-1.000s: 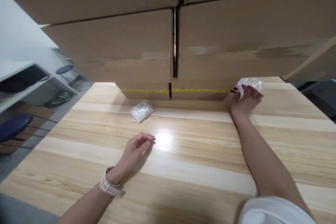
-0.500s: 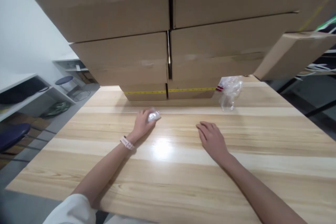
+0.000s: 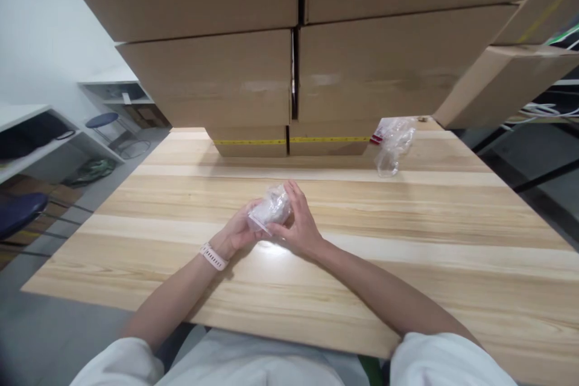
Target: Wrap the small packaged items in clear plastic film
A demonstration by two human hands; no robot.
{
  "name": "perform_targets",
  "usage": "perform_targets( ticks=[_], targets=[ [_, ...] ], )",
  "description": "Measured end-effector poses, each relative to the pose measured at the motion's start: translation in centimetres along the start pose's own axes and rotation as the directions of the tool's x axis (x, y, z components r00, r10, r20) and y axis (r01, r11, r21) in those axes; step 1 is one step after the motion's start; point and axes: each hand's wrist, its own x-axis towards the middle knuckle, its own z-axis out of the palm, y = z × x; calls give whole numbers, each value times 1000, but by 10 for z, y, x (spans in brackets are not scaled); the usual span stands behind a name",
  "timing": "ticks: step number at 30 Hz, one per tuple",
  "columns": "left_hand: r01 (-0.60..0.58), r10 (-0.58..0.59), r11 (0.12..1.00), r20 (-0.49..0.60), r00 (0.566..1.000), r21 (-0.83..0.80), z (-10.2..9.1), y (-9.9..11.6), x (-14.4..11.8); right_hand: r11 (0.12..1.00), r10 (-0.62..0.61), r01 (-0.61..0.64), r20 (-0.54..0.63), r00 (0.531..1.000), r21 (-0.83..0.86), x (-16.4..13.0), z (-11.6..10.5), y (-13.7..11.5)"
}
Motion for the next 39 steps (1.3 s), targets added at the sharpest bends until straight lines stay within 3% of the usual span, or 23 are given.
perform_targets(
  ticks=[4, 6, 10, 12, 14, 17, 19, 22, 26, 29, 31, 33, 35, 39],
  targets=[
    [13, -5, 991, -61, 998, 133, 1, -5, -7, 984, -151, 147, -38, 988, -99, 1, -7, -2],
    [47, -37, 980, -55, 998, 195, 5, -7, -11, 986, -155, 151, -52, 987, -74, 1, -12, -6],
    [70, -75, 967, 11, 997, 245, 12, -8, -17, 988, 8, -13, 32, 999, 154, 4, -24, -17],
    [78, -104, 973, 110, 989, 216, 13, -6, -19, 956, 145, -135, -19, 989, 262, 7, -29, -20],
    [10, -39, 986, 178, 983, 166, 13, -2, -19, 911, 307, -236, -174, 936, 337, 9, -30, -20],
    [-188, 167, 964, 120, 979, 187, 14, -2, -19, 815, 525, -368, -301, 797, 448, 12, -26, -19],
    [-248, 237, 934, 74, 969, 256, 14, -5, -17, 740, 608, -422, -251, 753, 524, 13, -21, -21],
    [-267, 272, 922, 19, 962, 280, 16, -11, -15, 634, 644, -445, -113, 757, 632, 12, -15, -26],
    [-222, 223, 967, 8, 975, 122, 23, -13, -19, 447, 639, -468, 94, 764, 762, 7, -14, -36],
    [-165, 165, 986, 52, 985, -4, 26, -14, -23, 366, 598, -522, 235, 766, 771, 4, -14, -40],
    [-167, 166, 986, 51, 985, 23, 25, -15, -23, 324, 606, -544, 272, 748, 774, 6, -15, -38],
    [-179, 177, 981, 24, 984, 80, 21, -15, -21, 309, 654, -514, 214, 726, 800, 9, -19, -33],
    [-185, 187, 977, -15, 982, 103, 15, -12, -17, 339, 719, -442, 74, 691, 831, 12, -29, -26],
    [-242, 249, 967, -95, 964, 80, 2, 0, -12, 462, 798, -370, -195, 571, 806, 9, -59, -5]
  ],
)
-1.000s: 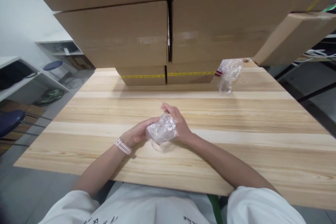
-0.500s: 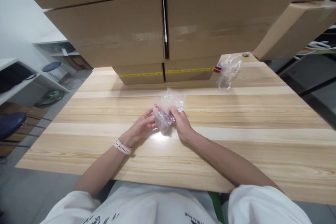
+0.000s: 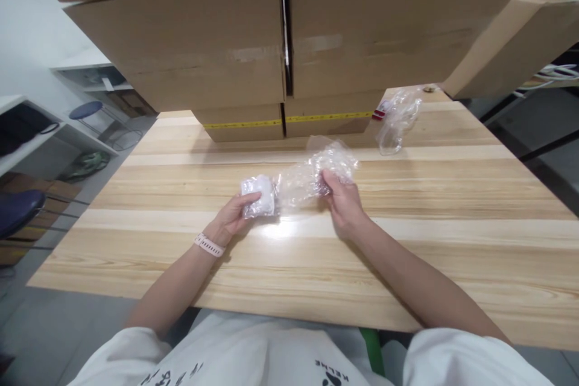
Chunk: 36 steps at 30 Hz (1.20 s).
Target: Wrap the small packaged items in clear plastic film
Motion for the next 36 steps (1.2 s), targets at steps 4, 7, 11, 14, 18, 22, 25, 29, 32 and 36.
perform_targets(
  ticks=[4, 7, 11, 14, 18, 22, 25, 29, 32, 36],
  targets=[
    [-58, 57, 998, 4, 998, 8, -8, 8, 5, 994, -53, 44, -91, 994, -103, 15, -30, -3],
    [-63, 63, 996, 5, 998, 64, -10, 7, 7, 982, -94, 73, -118, 989, -173, 26, -44, -4],
    [-105, 109, 985, -19, 994, 138, -8, 4, 5, 789, -493, 332, -211, 844, -517, 29, -47, -16],
    [-128, 132, 978, -10, 991, 163, -1, 3, 0, 379, -827, 574, 14, 563, -726, 6, -35, -27],
    [-160, 158, 959, 28, 987, 233, 10, 1, -9, 228, -657, 753, 473, 587, -617, -42, -12, -23],
    [-203, 182, 929, 96, 979, 309, 18, -5, -16, 477, -213, 628, 613, 761, -615, -61, -3, -5],
    [-190, 140, 923, 169, 976, 335, 21, -10, -19, 700, 5, 403, 568, 823, -590, -58, -5, 7],
    [-175, 100, 904, 207, 973, 389, 21, -17, -19, 649, -120, 532, 617, 777, -544, -50, -8, 13],
    [-291, 219, 818, 200, 955, 495, 18, -25, -16, 561, -218, 642, 654, 724, -523, -46, -9, 15],
    [-393, 488, 483, 132, 863, 782, 15, -32, -15, 668, -62, 472, 589, 806, -575, -46, -9, 22]
  ],
)
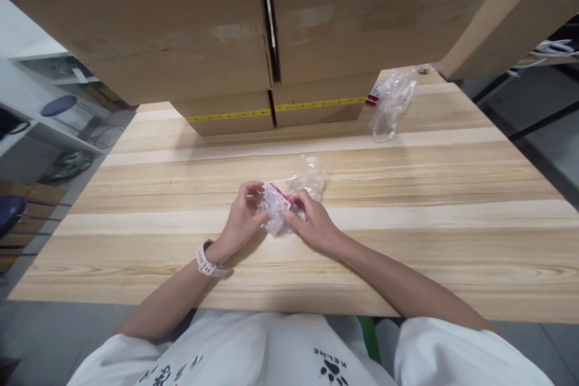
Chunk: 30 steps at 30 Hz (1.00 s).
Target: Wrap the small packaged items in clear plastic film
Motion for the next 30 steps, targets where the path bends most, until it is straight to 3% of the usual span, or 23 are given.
perform_targets(
  ticks=[2, 6, 10, 12, 16, 19, 23, 26, 30],
  targets=[
    [-44, 43, 992, 12, 999, 115, 0, 0, -2, 997, 74, -73, -16, 997, 28, 0, 3, 2],
    [-121, 114, 992, 190, 975, 24, 1, 3, -7, 987, 105, -93, -86, 991, 133, 1, 6, 6],
    [-171, 155, 981, 167, 974, 90, 5, 4, -8, 984, 89, -72, -102, 991, 162, 1, 8, 8],
    [-103, 99, 994, 105, 989, 32, 2, 4, -4, 983, 88, -72, -86, 992, 167, 1, 7, 8],
    [77, -80, 961, 0, 997, -267, -18, 4, 14, 982, 93, -77, -88, 992, 170, 2, 3, 11],
    [203, -247, 892, -57, 967, -404, -43, 3, 30, 995, 69, -58, -149, 986, 80, 4, -4, 14],
    [283, -369, 862, -136, 920, -420, -76, -4, 47, 985, -46, 1, -258, 965, -174, 6, -13, 15],
    [277, -392, 861, -210, 896, -426, -93, -10, 56, 895, -317, 182, -293, 902, -407, 6, -19, 13],
    [150, -317, 900, -377, 870, -410, -102, -17, 61, 540, -726, 511, -63, 685, -669, 5, -19, 7]
  ],
)
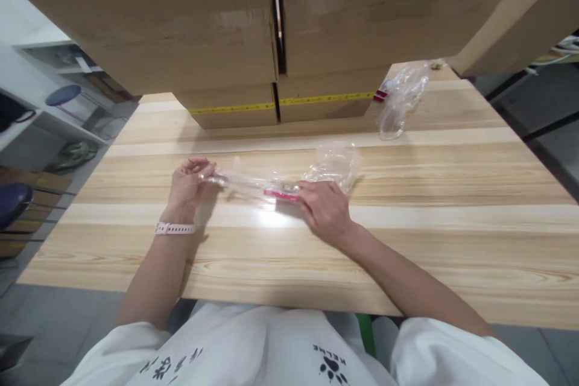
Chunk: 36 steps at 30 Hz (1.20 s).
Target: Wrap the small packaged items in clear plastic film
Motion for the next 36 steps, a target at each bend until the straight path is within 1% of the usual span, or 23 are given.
perform_targets(
  ticks=[2, 4, 5, 6, 7, 9, 10, 11, 12, 13, 14, 16, 17, 18, 19, 20, 22, 24, 26, 30, 32, 34, 36],
  targets=[
    [-101, 103, 994, -62, 993, 35, -1, -1, 2, 984, -165, 167, 37, 986, -58, 1, 0, -7],
    [-217, 235, 967, -139, 962, 135, -2, 0, 3, 964, -239, 249, 100, 966, -98, 1, 2, -15],
    [-284, 321, 937, -180, 930, 204, -2, 1, 2, 957, -257, 272, 143, 956, -102, 0, 2, -19],
    [-355, 417, 893, -211, 884, 277, -1, 3, 0, 952, -273, 292, 181, 945, -90, 0, 2, -23],
    [-430, 518, 835, -223, 826, 344, 1, 5, -4, 950, -287, 305, 202, 936, -64, -1, 2, -26],
    [-583, 695, 691, -174, 697, 427, 8, 9, -18, 954, -294, 301, 176, 939, -11, -3, -1, -27],
    [-657, 760, 616, -109, 641, 434, 13, 10, -28, 962, -268, 271, 142, 953, -5, -3, -3, -27],
    [-720, 798, 553, -16, 603, 419, 18, 10, -39, 976, -215, 218, 119, 969, -18, -2, -6, -25],
    [-771, 807, 508, 101, 582, 385, 24, 9, -52, 989, -138, 144, 123, 983, -44, 0, -8, -22],
    [-805, 784, 485, 239, 573, 340, 31, 7, -64, 995, -53, 66, 160, 986, -74, 2, -11, -19],
    [-825, 729, 482, 386, 565, 295, 36, 3, -76, 995, 27, -5, 221, 975, -98, 5, -14, -14],
    [-843, 576, 486, 641, 507, 230, 46, -5, -93, 990, 130, -100, 366, 921, -98, 10, -19, -5],
    [-850, 501, 479, 728, 468, 218, 50, -10, -98, 989, 147, -129, 425, 893, -71, 13, -21, 0],
    [-861, 439, 460, 788, 431, 215, 53, -14, -101, 987, 153, -155, 472, 868, -34, 15, -23, 5],
    [-873, 388, 435, 828, 405, 223, 54, -17, -102, 983, 153, -181, 510, 846, 5, 16, -26, 11],
    [-882, 350, 407, 851, 391, 238, 56, -20, -102, 978, 154, -207, 543, 826, 38, 17, -29, 16],
    [-891, 287, 364, 877, 385, 272, 55, -24, -98, 968, 152, -239, 589, 794, 73, 19, -38, 25],
    [-889, 236, 349, 890, 390, 297, 54, -25, -95, 968, 147, -239, 605, 782, 74, 22, -53, 29],
    [-885, 204, 346, 896, 395, 311, 53, -26, -92, 974, 120, -212, 614, 780, 78, 27, -73, 28],
    [-897, 199, 311, 901, 386, 316, 52, -27, -91, 982, 6, -130, 664, 747, 138, 35, -116, 13],
    [-901, 195, 300, 904, 380, 314, 52, -27, -91, 984, -10, -108, 648, 762, 142, 39, -130, 6],
    [-906, 179, 297, 914, 365, 303, 52, -25, -92, 988, 15, -101, 588, 809, 113, 42, -139, 1],
    [-915, 164, 296, 929, 332, 275, 51, -23, -92, 991, 55, -112, 533, 844, 75, 45, -145, 0]
  ],
)
